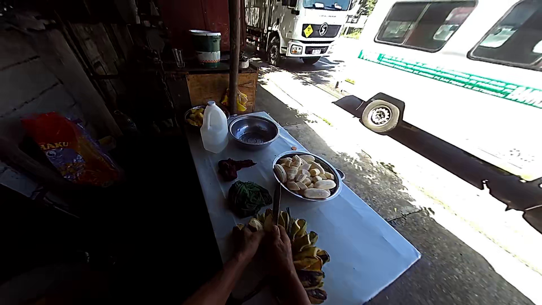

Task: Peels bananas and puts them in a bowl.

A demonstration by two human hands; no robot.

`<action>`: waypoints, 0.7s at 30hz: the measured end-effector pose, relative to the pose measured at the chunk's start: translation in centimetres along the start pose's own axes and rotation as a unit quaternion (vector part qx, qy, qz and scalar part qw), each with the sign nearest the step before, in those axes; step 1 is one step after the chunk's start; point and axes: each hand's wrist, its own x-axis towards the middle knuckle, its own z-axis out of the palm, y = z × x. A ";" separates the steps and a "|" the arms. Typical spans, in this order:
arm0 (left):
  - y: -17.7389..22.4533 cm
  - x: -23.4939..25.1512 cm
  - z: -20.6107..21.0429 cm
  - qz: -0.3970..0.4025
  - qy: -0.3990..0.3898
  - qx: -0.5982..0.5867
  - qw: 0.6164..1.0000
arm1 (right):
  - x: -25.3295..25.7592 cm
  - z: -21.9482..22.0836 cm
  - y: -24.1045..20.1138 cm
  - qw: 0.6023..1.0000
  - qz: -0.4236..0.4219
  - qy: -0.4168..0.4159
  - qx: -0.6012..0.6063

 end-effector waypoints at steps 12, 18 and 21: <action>-0.8 0.0 -1.1 0.050 -0.005 0.158 0.986 | -1.6 -0.5 0.3 0.985 -0.074 -0.006 -0.156; -2.4 0.3 -2.1 0.015 -0.085 -0.078 0.993 | -2.1 -0.5 -1.0 0.945 -0.114 0.009 -0.306; -1.8 0.2 -2.9 0.037 -0.165 -0.059 0.984 | -0.9 -1.9 -2.0 0.965 -0.044 -0.013 -0.259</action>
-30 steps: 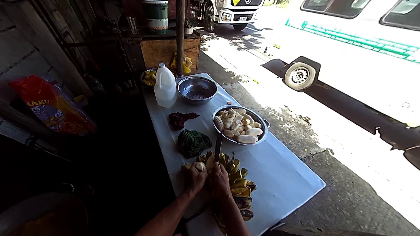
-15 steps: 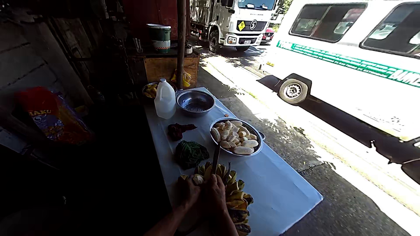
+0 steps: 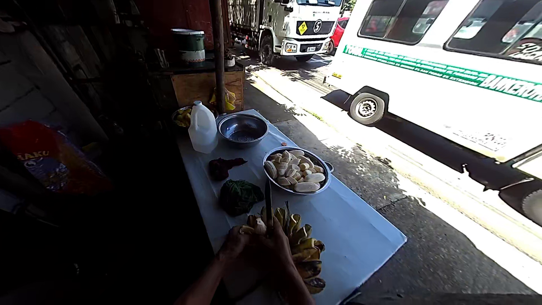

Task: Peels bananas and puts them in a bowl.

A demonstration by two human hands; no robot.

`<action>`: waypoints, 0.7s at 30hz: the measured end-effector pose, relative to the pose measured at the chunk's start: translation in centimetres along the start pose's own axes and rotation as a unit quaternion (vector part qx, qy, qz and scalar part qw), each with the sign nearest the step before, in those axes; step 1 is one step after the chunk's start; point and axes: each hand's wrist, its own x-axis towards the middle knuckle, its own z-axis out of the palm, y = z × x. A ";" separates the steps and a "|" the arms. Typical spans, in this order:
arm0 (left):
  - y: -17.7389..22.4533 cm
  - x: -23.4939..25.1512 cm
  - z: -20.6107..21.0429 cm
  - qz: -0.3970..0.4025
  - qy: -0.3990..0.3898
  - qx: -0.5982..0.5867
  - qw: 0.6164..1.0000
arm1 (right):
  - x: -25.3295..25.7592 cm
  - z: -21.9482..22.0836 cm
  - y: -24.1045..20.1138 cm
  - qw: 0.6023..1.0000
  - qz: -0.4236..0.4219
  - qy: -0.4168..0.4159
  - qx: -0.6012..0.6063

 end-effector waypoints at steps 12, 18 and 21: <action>5.8 -3.2 1.9 0.047 0.055 -0.349 0.934 | -4.2 0.5 -4.6 0.979 -0.053 -0.064 0.187; 5.8 -1.4 -0.9 0.006 -0.065 -0.511 0.857 | -5.1 -0.6 -3.4 0.965 -0.174 0.100 -0.169; 4.4 -1.0 -0.8 0.005 -0.135 -0.483 0.865 | -5.9 0.0 -3.0 0.956 -0.169 0.085 -0.222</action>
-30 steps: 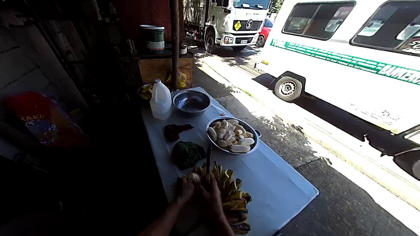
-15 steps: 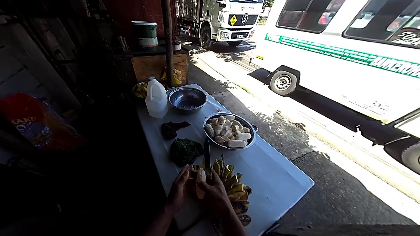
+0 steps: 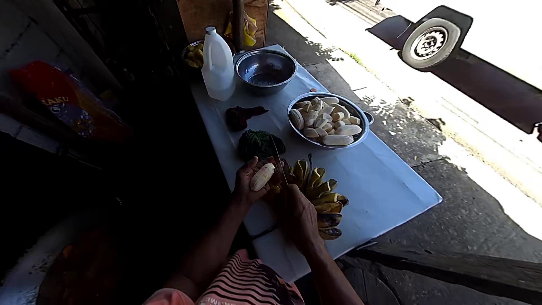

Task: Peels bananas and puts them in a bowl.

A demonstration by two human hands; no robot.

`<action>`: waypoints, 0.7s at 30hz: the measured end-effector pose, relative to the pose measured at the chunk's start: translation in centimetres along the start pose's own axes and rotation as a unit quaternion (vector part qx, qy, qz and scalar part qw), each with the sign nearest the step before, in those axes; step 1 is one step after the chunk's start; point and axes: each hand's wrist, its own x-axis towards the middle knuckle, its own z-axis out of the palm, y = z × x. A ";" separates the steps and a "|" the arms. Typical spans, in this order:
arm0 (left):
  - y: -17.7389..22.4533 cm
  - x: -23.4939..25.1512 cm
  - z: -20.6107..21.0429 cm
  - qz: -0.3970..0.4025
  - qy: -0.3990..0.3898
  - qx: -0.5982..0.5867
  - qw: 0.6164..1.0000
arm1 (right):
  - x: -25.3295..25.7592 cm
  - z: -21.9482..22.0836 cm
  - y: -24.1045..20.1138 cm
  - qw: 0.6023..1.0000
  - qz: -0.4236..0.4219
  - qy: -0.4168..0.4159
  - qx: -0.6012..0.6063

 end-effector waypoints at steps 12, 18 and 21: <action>-1.6 1.4 -0.8 -0.014 -0.015 0.038 0.999 | 0.4 0.1 -0.4 0.998 0.022 -0.052 0.023; -2.1 2.5 -1.0 -0.011 -0.070 0.026 0.997 | 0.6 2.0 0.1 0.983 0.070 -0.167 0.007; -2.4 2.7 -1.7 -0.009 -0.048 0.016 0.999 | 0.9 1.4 0.4 0.981 0.072 -0.176 0.040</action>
